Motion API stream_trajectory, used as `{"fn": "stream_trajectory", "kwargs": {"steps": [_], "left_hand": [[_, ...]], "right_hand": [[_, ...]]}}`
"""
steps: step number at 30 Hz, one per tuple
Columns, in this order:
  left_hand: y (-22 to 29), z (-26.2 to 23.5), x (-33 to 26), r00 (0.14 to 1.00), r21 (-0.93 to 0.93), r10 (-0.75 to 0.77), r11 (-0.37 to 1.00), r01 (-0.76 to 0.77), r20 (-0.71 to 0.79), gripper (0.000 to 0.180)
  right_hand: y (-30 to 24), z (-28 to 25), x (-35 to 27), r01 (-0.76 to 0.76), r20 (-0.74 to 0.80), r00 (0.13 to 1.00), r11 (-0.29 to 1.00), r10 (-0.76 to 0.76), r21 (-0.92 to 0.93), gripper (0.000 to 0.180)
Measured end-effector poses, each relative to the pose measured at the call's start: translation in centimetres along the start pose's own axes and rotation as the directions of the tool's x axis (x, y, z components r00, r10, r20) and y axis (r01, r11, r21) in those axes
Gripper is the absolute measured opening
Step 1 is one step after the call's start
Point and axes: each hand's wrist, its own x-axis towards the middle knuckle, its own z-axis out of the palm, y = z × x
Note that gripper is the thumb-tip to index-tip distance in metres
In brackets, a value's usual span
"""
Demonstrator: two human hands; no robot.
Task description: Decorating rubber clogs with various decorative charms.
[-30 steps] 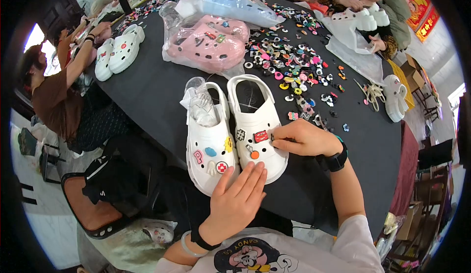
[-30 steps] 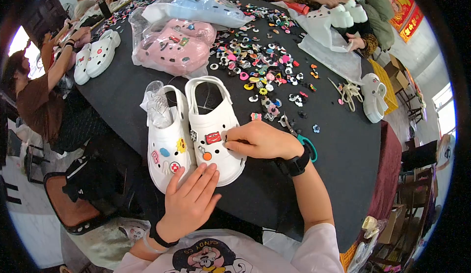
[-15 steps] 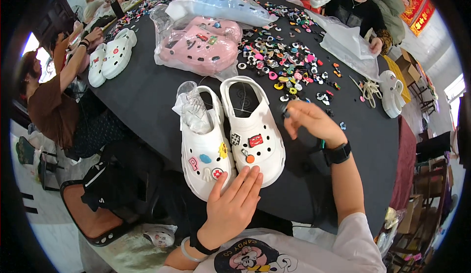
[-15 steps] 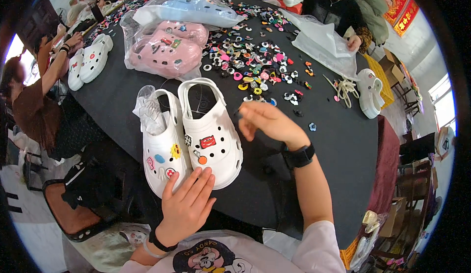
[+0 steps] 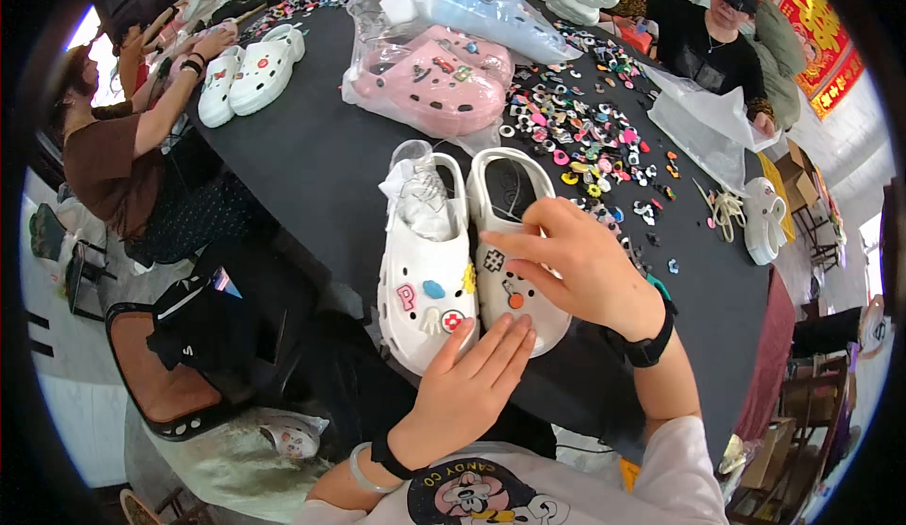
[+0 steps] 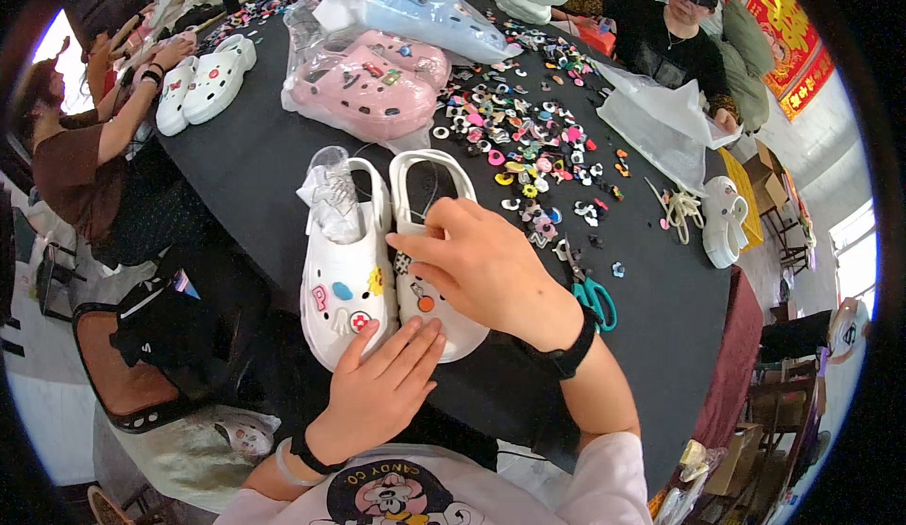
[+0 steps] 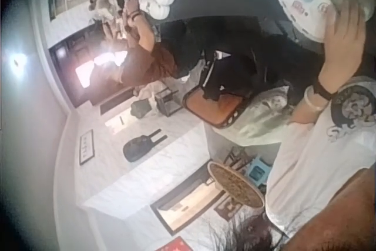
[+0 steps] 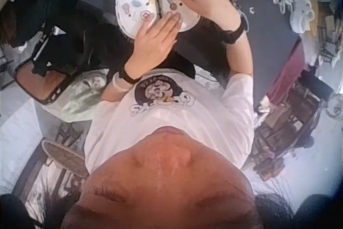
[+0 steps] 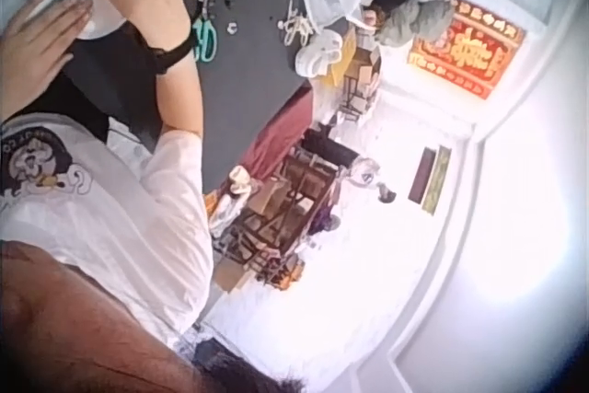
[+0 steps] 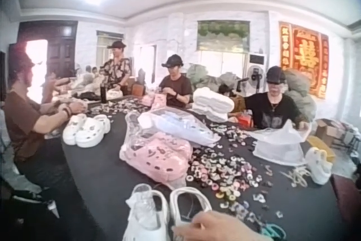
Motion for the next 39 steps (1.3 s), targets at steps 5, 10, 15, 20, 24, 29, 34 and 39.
{"fn": "stream_trajectory", "kwargs": {"steps": [5,10,15,20,24,29,34,39], "left_hand": [[-0.1,0.1,-0.1,0.999,0.052,0.029,0.998,-0.03,0.032,0.054],[-0.2,0.1,-0.3,0.999,0.034,0.016,0.999,-0.017,0.034,0.055],[-0.2,0.1,-0.1,0.999,0.028,0.025,0.999,-0.025,0.031,0.054],[-0.4,0.0,-0.1,0.999,0.024,0.027,0.999,-0.028,0.023,0.05],[0.0,-0.1,0.1,1.0,0.05,0.017,0.999,-0.018,0.025,0.048],[0.0,1.3,0.2,0.997,0.016,-0.01,1.0,0.011,-0.073,0.038],[0.0,1.5,0.8,0.988,-0.033,-0.054,0.998,0.05,-0.148,0.031],[0.0,0.6,0.5,0.992,-0.038,-0.029,0.999,0.024,-0.124,0.028]], "right_hand": [[-0.7,0.3,1.8,0.129,0.149,0.985,0.954,-0.091,-0.27,0.022],[-0.9,1.2,2.2,0.088,0.221,0.974,0.98,-0.048,-0.177,0.019],[0.3,1.4,1.8,0.01,0.114,0.993,0.987,-0.028,0.158,0.014],[0.8,2.2,0.1,0.043,0.013,0.999,0.981,-0.046,0.188,0.016],[-0.9,2.3,-1.5,0.116,-0.105,0.987,0.992,-0.12,-0.049,0.023],[-0.1,2.2,-1.5,0.117,-0.081,0.99,0.993,-0.117,-0.014,0.024],[2.5,1.8,-1.7,0.231,-0.036,0.973,0.958,-0.229,0.171,0.02],[2.2,0.9,-2.1,0.275,-0.014,0.961,0.942,-0.278,0.193,0.024]]}}
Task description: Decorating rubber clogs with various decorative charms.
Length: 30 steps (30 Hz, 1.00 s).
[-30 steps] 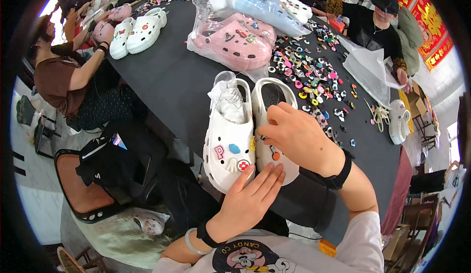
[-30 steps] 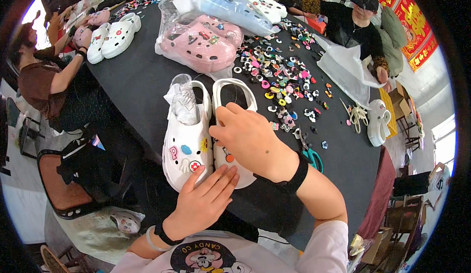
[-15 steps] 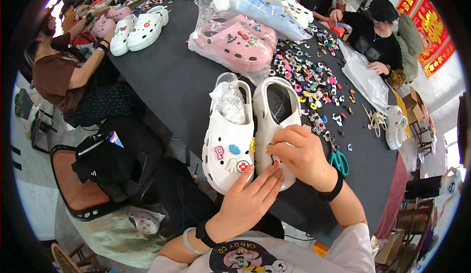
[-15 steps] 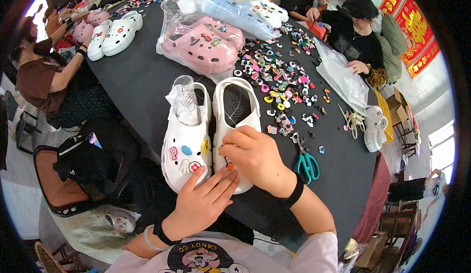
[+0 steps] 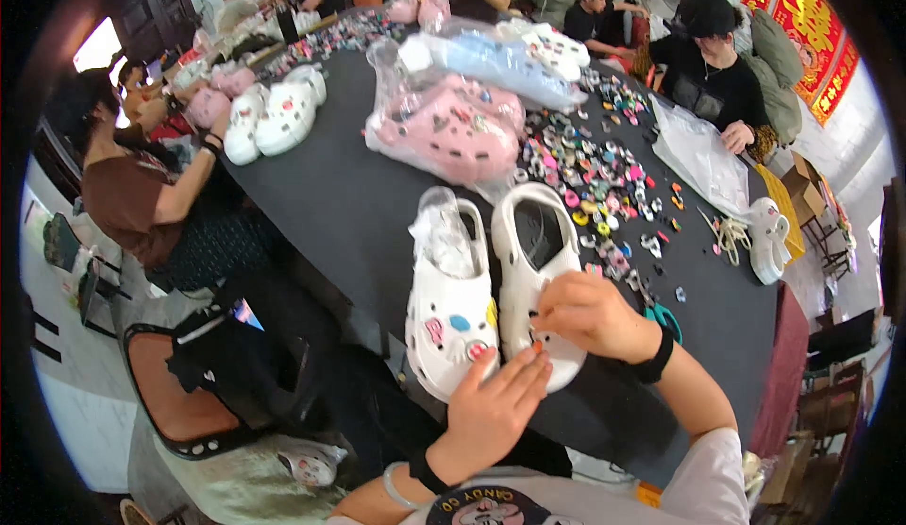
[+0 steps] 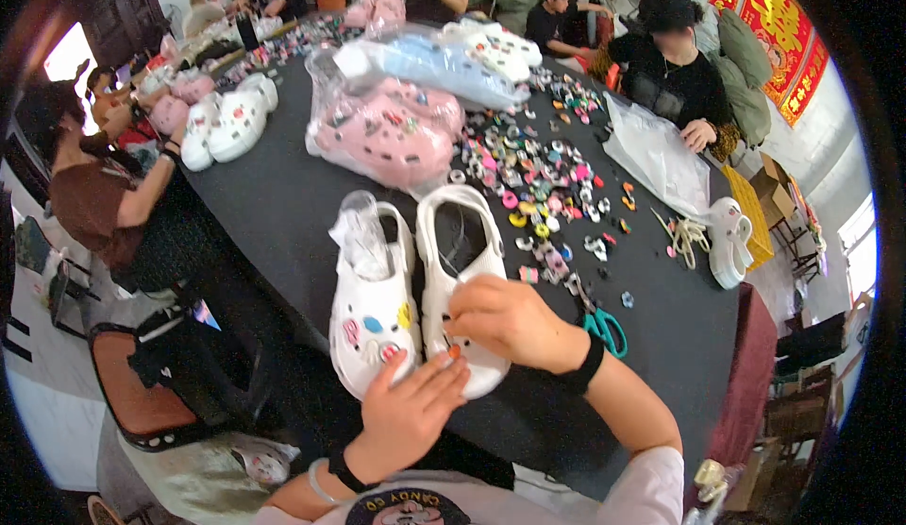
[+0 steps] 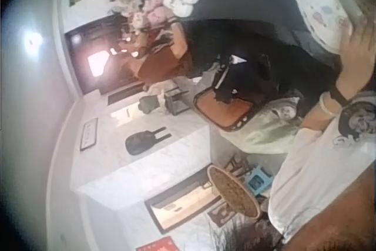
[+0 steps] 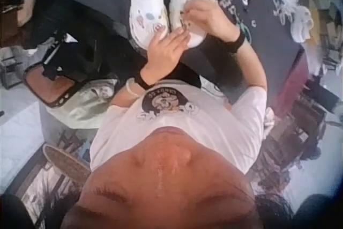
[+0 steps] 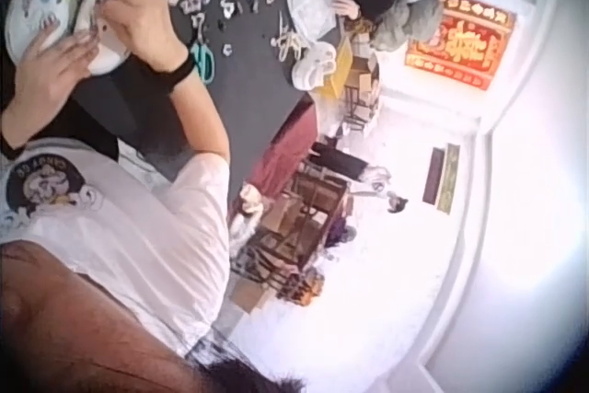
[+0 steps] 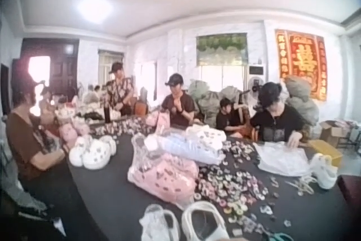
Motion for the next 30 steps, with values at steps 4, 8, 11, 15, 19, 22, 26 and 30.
{"fn": "stream_trajectory", "kwargs": {"steps": [4,8,11,15,19,22,26,30], "left_hand": [[-0.4,0.9,-0.4,1.0,0.02,-0.011,1.0,0.011,0.002,0.031],[0.1,1.1,0.1,0.996,-0.053,-0.036,0.998,0.032,-0.077,0.034],[1.6,-0.8,0.7,0.989,0.0,0.01,1.0,-0.011,-0.15,0.037],[2.0,-0.3,0.6,0.991,0.043,0.026,0.999,-0.021,-0.133,0.031],[0.5,1.0,-0.4,1.0,0.054,-0.001,0.999,0.001,0.001,0.037],[0.1,0.7,-0.2,0.998,0.077,-0.026,0.997,0.022,0.051,0.042],[0.0,0.2,1.0,0.997,0.078,-0.036,0.996,0.031,0.062,0.042],[0.2,0.5,1.0,0.997,0.07,-0.025,0.997,0.02,0.077,0.04]], "right_hand": [[-0.5,0.2,-0.4,0.079,0.069,0.994,0.992,-0.086,0.095,0.025],[-1.5,-2.9,-3.3,-0.128,-0.124,0.985,0.991,0.123,-0.038,0.028],[-2.1,-5.9,-5.1,-0.403,-0.519,0.781,0.915,0.346,0.003,0.028],[-1.6,-6.7,-7.2,-0.577,-0.548,0.473,0.713,0.69,0.4,0.029],[0.4,-6.3,-6.1,-0.691,-0.428,0.691,0.707,0.583,-0.151,0.041],[0.0,-5.4,-4.7,-0.58,-0.299,0.787,0.812,0.54,-0.061,0.048],[0.1,-4.9,-4.6,-0.611,-0.157,0.769,0.785,0.62,0.106,0.042],[-0.7,-3.0,-3.7,-0.492,-0.124,0.856,0.864,0.502,0.104,0.041]]}}
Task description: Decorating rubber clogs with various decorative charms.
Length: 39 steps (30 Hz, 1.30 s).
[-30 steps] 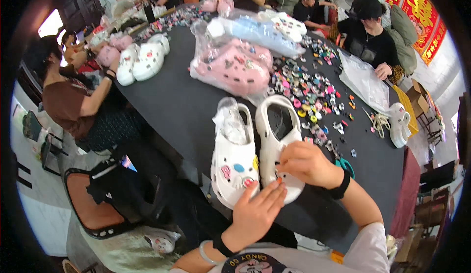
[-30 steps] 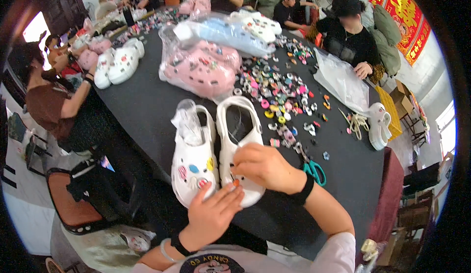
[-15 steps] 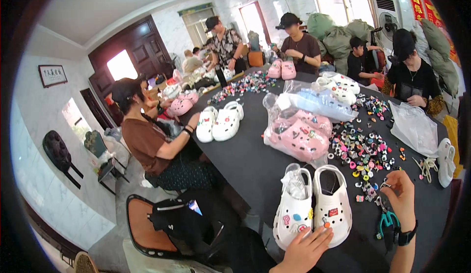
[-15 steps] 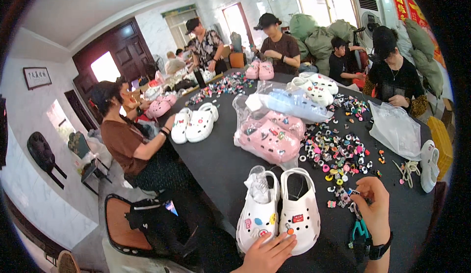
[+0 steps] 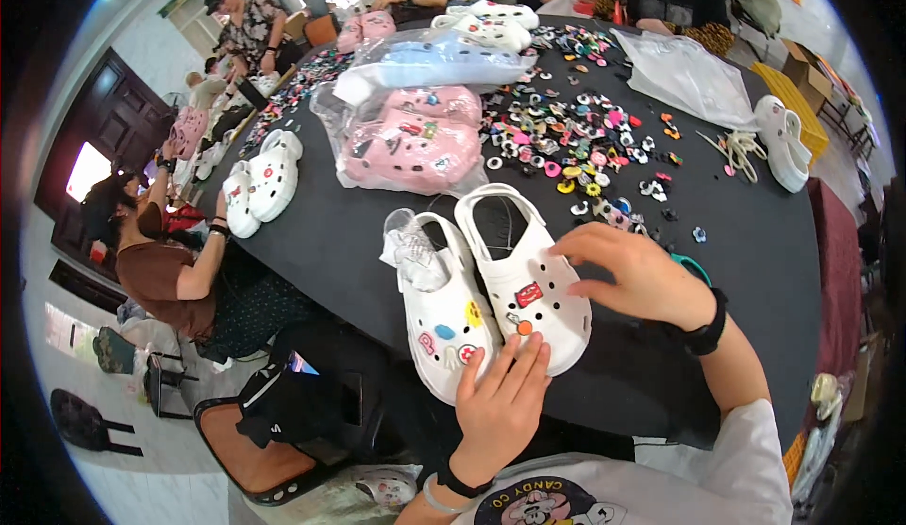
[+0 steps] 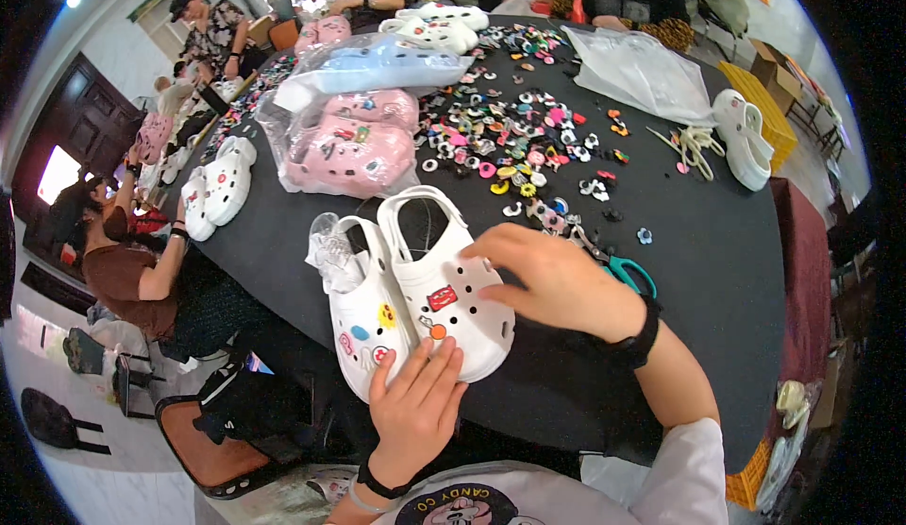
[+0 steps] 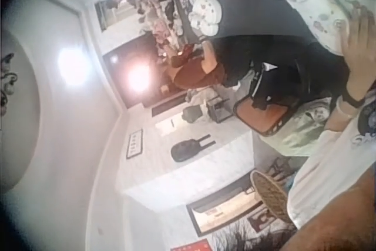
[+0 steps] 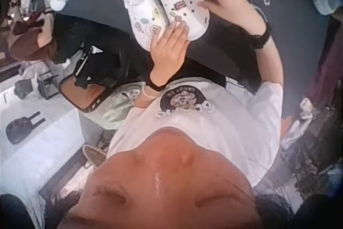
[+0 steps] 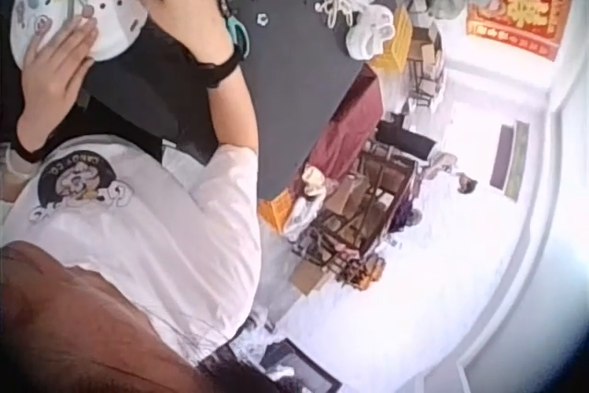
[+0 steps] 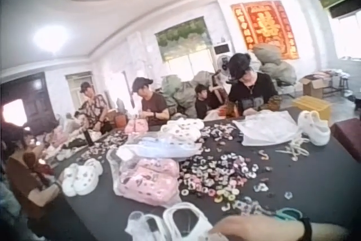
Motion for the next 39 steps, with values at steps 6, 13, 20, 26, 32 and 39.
{"fn": "stream_trajectory", "kwargs": {"steps": [6,13,20,26,32,39], "left_hand": [[0.5,-0.1,-0.4,1.0,0.018,0.005,1.0,-0.005,0.029,0.038],[-0.2,0.1,-0.3,1.0,0.001,-0.008,1.0,0.008,0.012,0.034],[-0.4,0.2,-1.0,0.998,0.009,0.006,1.0,-0.006,-0.057,0.032],[1.0,-0.5,0.1,0.985,-0.015,0.023,1.0,-0.026,-0.17,0.036],[1.2,-1.0,0.0,0.987,0.037,0.02,0.999,-0.015,-0.157,0.036],[-0.1,0.6,-0.8,0.998,0.037,0.01,0.999,-0.008,-0.063,0.029]], "right_hand": [[-1.4,3.0,0.7,0.067,0.044,0.997,0.997,-0.065,-0.031,0.039],[-1.5,3.5,1.6,0.339,0.09,0.94,0.921,-0.328,-0.189,0.033],[-1.9,2.9,1.8,0.367,0.288,0.896,0.929,-0.339,-0.048,0.02],[-3.0,2.3,1.3,0.442,0.317,0.872,0.879,-0.373,-0.181,0.021],[-3.9,2.5,0.6,0.405,0.319,0.894,0.873,-0.315,-0.271,0.029],[-3.3,3.0,1.7,0.477,0.386,0.848,0.841,-0.363,-0.255,0.017]]}}
